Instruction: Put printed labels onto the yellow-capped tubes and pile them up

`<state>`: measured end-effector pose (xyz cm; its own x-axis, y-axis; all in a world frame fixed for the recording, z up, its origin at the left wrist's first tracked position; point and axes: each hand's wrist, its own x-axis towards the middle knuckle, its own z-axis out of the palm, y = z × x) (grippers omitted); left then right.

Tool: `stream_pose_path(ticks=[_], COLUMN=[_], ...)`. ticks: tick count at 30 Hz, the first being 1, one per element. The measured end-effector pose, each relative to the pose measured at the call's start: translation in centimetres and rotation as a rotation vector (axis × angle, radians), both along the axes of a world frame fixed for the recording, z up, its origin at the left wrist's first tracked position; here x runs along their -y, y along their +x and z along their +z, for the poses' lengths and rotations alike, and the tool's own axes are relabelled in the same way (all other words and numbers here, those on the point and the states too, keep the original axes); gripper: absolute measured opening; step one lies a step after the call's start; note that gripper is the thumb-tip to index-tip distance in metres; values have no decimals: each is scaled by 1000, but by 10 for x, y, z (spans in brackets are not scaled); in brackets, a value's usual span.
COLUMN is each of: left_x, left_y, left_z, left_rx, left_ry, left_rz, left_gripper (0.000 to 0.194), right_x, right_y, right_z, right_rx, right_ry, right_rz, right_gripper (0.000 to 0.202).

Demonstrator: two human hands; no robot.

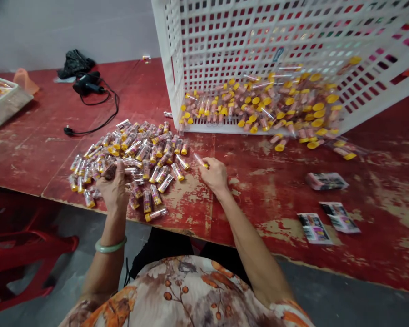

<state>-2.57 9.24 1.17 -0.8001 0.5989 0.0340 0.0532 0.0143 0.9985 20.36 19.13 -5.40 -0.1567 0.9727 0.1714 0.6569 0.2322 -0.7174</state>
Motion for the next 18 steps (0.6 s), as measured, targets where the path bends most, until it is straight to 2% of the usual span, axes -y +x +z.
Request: stream_pose_path(ticks=[2, 4, 6, 7, 9, 13, 18], left_x=[10, 21, 32, 36, 43, 47, 48], left_y=[19, 40, 61, 71, 87, 107, 116], left_z=[3, 1, -3, -6, -11, -17, -22], left_rx=[354, 684, 844, 862, 842, 790, 779], left_ry=[59, 15, -38, -50, -58, -57, -48], left_rz=[-134, -345, -494, -532, -542, -464, -548], left_gripper=[28, 28, 28, 29, 33, 36, 32], right_x=[17, 40, 64, 76, 95, 115, 123], right_y=[15, 26, 30, 30, 25, 13, 10], right_z=[3, 5, 9, 11, 16, 25, 23], right_rx=[-265, -693, -1051, -1128, -1163, -1050, -873], right_ry=[-94, -267, -446, -501, -544, -460, -326], right_rz=[77, 214, 298, 295, 240, 115, -41], right_gripper=[33, 33, 25, 18, 10, 26, 21])
